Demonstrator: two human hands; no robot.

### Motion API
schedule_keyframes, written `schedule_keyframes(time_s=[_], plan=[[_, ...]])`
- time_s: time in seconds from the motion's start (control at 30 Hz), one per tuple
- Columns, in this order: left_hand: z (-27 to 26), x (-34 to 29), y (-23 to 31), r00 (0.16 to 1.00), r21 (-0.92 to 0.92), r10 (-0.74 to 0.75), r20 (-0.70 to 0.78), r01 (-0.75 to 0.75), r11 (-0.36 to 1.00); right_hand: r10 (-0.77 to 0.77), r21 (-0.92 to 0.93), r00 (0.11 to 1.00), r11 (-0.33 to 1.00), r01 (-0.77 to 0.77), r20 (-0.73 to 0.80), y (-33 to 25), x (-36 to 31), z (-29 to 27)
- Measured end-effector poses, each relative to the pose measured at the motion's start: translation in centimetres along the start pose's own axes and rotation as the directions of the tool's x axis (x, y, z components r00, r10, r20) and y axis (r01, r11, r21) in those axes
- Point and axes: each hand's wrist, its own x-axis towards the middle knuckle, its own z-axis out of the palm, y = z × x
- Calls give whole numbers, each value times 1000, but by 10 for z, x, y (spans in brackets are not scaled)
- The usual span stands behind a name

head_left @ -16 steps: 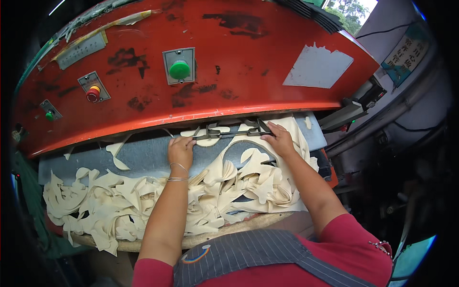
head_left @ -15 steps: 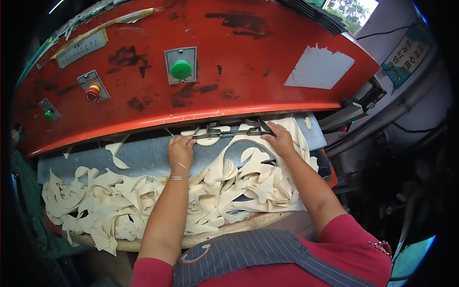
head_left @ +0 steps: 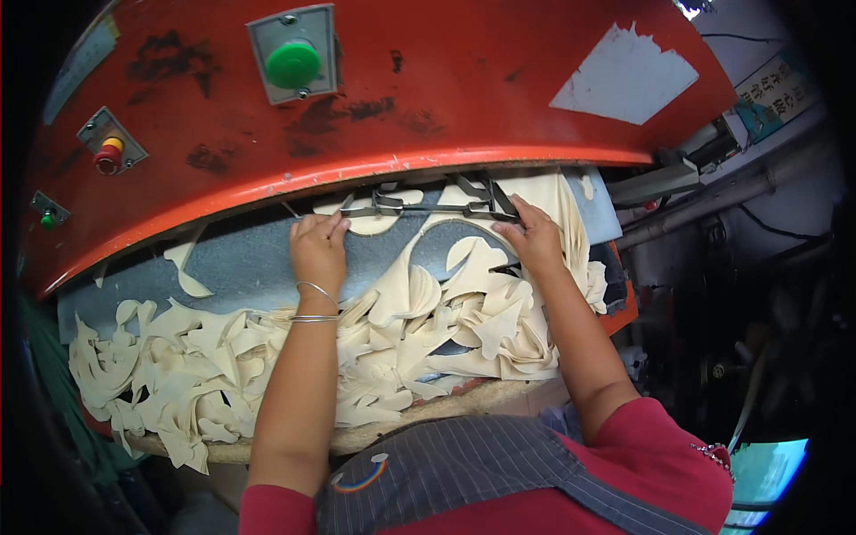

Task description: Die cutting shoe components from material sheets using a hydraulic press.

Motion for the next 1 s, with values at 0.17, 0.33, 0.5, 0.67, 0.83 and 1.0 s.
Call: schedule_keyframes(time_s=[0.17,0.33,0.5,0.67,0.83,1.0], plan=[[-1,-3,2,997,66,58,46,-61,996,22,-75,997,997,-28,-80,3,-6,10],[-1,-5,6,996,64,27,79,-32,997,33,-112,991,993,-48,-132,0,-8,11],[0,-5,3,997,42,37,70,-40,998,9,-57,988,998,-18,-155,-2,-4,12],[5,-5,-3,999,19,22,48,-23,1000,48,-1,989,999,-49,-143,-4,4,17],[3,-4,-2,998,65,8,68,-13,998,31,0,989,1000,-31,-143,-4,4,16],[4,-4,-3,997,124,4,77,-14,992,19,-26,991,999,-23,-135,-3,5,17]])
